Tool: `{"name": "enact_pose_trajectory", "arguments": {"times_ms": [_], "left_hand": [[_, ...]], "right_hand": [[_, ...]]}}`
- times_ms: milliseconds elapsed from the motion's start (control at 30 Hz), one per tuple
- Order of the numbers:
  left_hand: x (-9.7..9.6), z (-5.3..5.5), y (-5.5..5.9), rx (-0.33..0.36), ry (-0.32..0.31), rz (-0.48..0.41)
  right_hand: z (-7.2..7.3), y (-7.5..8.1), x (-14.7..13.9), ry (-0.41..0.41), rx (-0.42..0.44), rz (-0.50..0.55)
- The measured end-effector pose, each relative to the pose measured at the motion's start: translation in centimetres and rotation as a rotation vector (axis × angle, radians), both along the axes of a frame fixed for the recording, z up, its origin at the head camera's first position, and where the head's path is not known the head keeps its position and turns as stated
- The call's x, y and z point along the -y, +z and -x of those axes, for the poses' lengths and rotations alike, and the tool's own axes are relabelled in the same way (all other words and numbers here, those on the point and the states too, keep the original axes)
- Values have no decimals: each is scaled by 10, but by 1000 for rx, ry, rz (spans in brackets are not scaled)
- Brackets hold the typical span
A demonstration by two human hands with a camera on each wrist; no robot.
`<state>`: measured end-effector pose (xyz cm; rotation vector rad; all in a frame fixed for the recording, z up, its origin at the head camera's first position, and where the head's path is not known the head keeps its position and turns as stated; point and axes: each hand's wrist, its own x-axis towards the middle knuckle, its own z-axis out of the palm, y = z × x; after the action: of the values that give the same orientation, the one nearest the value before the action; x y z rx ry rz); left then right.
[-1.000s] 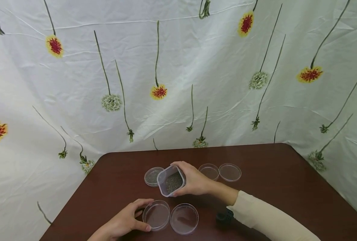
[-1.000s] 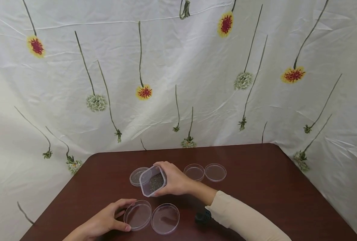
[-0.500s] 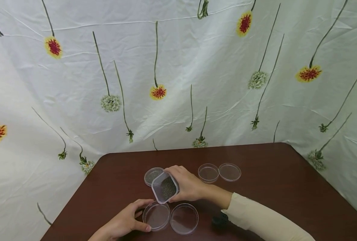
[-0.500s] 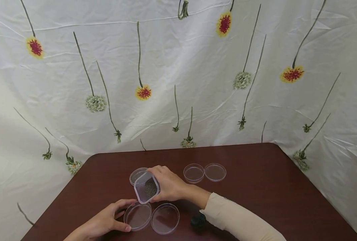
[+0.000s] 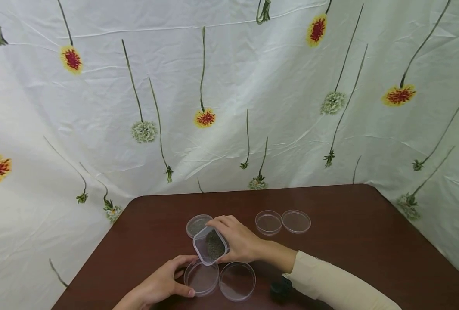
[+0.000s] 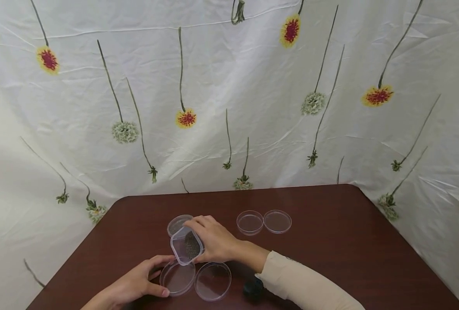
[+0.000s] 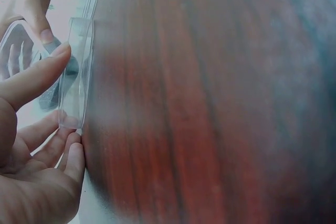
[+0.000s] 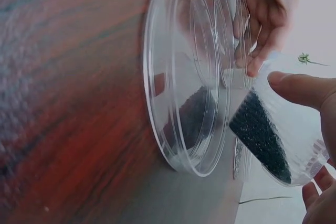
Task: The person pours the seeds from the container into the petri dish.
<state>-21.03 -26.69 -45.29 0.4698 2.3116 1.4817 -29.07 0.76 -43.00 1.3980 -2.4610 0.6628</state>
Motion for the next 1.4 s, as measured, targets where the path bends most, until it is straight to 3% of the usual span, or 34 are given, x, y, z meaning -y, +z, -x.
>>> {"name": "enact_pose_trajectory", "arguments": {"times_ms": [200, 433, 667, 933, 1167, 1400], "left_hand": [[1, 0, 2, 4, 9, 6], [10, 6, -12, -109, -59, 62], [4, 0, -6, -72, -41, 16], [7, 5, -9, -74, -64, 36], [3, 0, -3, -32, -17, -2], [2, 0, -1, -27, -19, -5]], "right_hand": [[-4, 2, 2, 8, -43, -28], [-6, 0, 5, 22, -58, -29], [-8, 0, 6, 30, -78, -13], [-10, 3, 7, 42, -106, -25], [-11, 4, 6, 59, -158, -43], [-10, 4, 7, 77, -186, -71]]}}
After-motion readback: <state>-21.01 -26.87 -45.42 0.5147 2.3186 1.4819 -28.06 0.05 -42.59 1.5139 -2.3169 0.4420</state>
